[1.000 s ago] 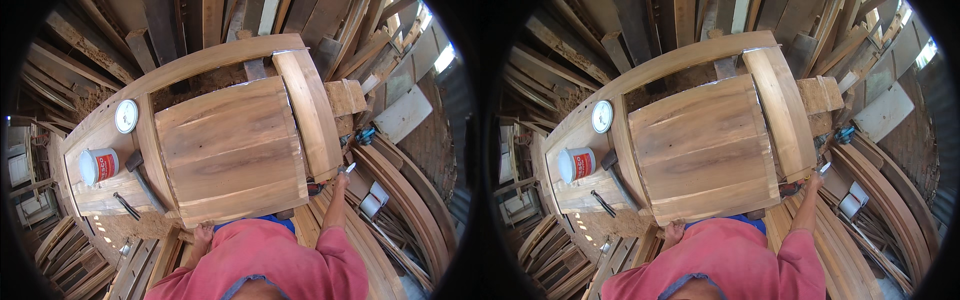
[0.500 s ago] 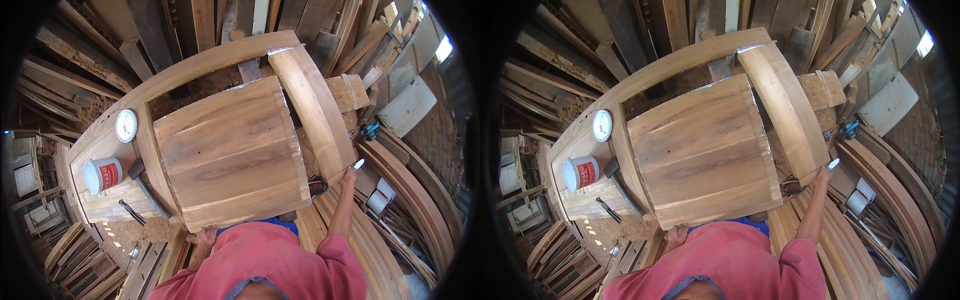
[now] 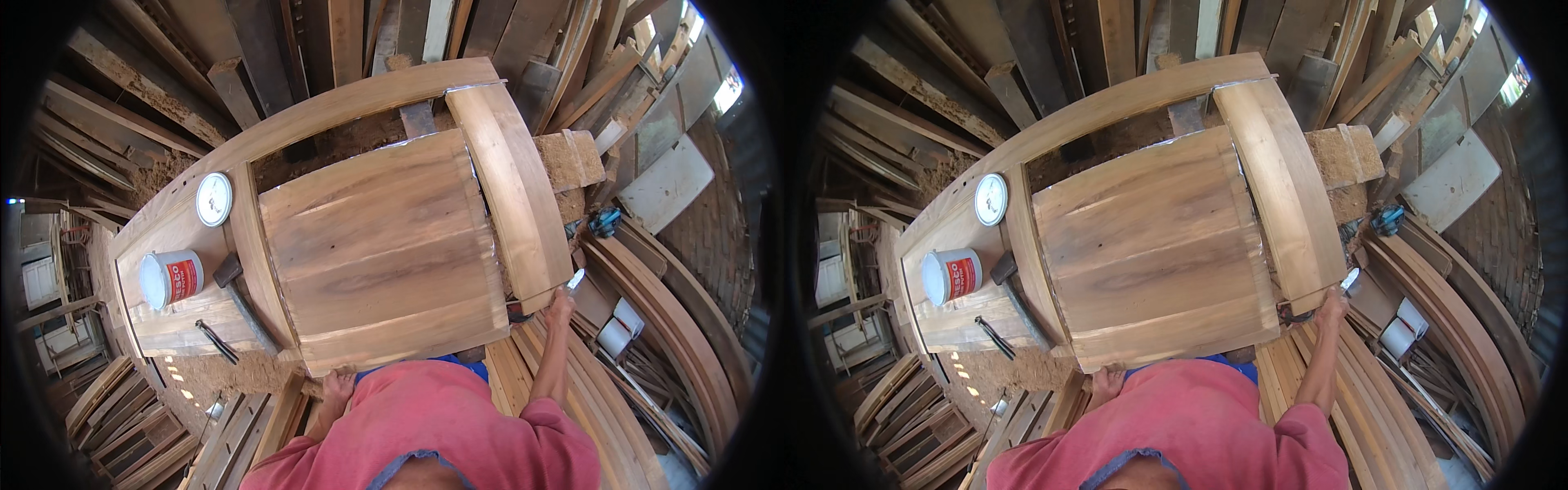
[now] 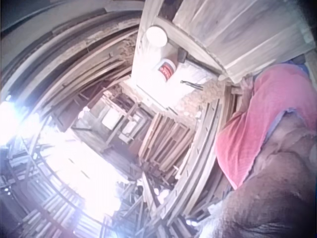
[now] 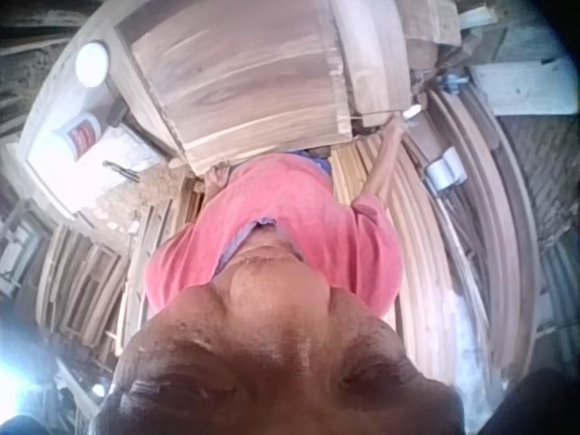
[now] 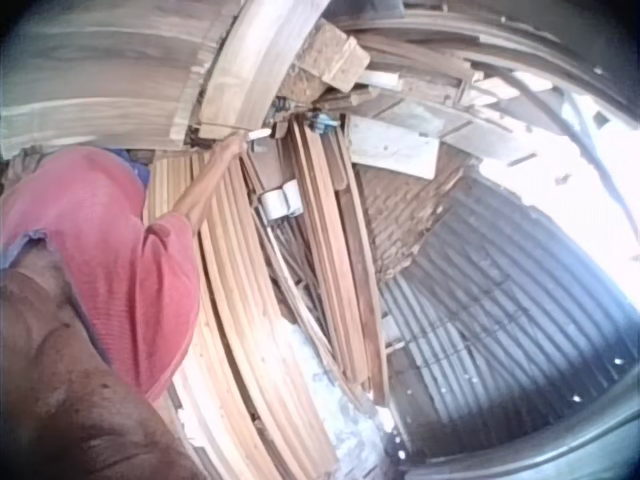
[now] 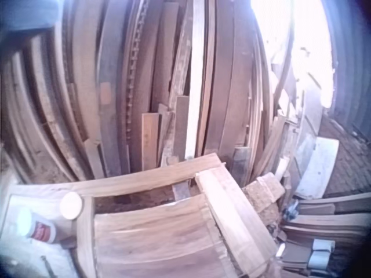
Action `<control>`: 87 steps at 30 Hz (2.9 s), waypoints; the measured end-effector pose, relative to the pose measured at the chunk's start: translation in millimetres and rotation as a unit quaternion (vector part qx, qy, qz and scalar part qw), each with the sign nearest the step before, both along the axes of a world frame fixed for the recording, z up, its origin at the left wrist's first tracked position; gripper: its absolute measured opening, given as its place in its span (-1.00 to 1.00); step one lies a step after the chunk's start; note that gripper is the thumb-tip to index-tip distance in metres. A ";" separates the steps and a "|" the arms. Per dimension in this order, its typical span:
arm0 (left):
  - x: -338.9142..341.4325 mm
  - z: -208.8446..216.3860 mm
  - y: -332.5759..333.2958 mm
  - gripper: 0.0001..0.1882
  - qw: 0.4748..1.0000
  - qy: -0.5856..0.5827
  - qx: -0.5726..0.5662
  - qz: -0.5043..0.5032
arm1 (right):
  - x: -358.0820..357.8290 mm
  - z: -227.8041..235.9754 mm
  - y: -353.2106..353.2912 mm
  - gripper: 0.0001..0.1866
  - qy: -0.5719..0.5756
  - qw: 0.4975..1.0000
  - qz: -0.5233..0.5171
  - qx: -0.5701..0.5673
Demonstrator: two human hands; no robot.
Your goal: The person applies wood filler to the seams and edges of a wooden door panel using a putty knife. They lift and flip the panel to access different sides, and re-dip the tool into a white tub of adhesive compound.
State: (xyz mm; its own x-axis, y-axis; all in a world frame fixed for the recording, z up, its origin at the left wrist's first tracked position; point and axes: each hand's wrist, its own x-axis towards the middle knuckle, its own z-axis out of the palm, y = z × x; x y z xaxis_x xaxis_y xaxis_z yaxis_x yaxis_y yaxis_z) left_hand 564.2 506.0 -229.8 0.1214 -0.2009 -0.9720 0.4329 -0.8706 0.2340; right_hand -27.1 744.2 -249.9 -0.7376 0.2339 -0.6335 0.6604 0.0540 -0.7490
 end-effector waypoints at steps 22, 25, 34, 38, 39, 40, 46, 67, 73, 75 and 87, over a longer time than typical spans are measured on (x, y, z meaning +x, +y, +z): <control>3.6 -17.8 5.3 -0.51 0.998 -0.016 0.010 0.057 | -4.8 14.9 -7.7 -0.77 0.013 0.997 0.013 0.070; 12.7 -37.8 10.2 -0.56 0.999 -0.005 0.013 0.045 | -6.5 5.7 -12.2 -0.78 0.014 1.000 0.001 0.027; 2.3 -51.5 -1.3 -0.59 0.995 -0.021 0.001 0.099 | -2.5 9.3 -18.2 -0.83 -0.021 0.999 -0.027 0.018; -9.9 -50.2 -16.9 -0.62 0.997 -0.003 -0.013 0.073 | -3.6 10.0 -22.1 -0.81 -0.030 0.998 -0.043 0.028; -16.3 -49.8 -16.9 -0.63 0.997 -0.007 -0.006 0.081 | -12.3 -17.0 -4.5 -0.81 -0.012 0.999 -0.034 0.035; -16.1 -48.6 -17.4 -0.64 0.996 -0.014 0.001 0.091 | -18.8 -30.7 10.6 -0.80 0.003 0.999 -0.022 0.040; -10.8 -61.8 -35.3 -0.66 0.999 0.000 -0.013 0.050 | -16.6 -12.5 -12.2 -0.81 -0.033 0.996 -0.032 0.072; -43.6 -35.2 -67.9 -0.60 0.999 -0.016 -0.008 0.047 | 11.0 -54.3 14.3 -0.67 0.003 0.987 0.095 0.133; -41.9 -43.4 -68.8 -0.66 0.999 0.002 -0.035 0.036 | -0.4 -73.9 27.8 -0.71 0.008 0.966 0.126 0.226; -30.7 -47.3 -64.9 -0.67 0.993 0.012 -0.085 -0.086 | 1.6 -72.8 19.3 -0.71 0.013 0.968 0.124 0.218; -65.3 -28.4 -83.6 -0.62 0.998 -0.050 -0.021 0.035 | -2.1 -15.9 -31.7 -0.58 -0.050 0.975 0.095 0.196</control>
State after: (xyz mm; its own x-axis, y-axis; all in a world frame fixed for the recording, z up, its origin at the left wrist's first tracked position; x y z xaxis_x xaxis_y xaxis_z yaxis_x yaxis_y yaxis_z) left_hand 499.0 422.4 -258.2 0.2322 -0.2284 -0.9455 0.4651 -0.8276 0.3142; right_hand -29.2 712.5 -265.8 -0.7302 0.3366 -0.5946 0.6793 0.4513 -0.5786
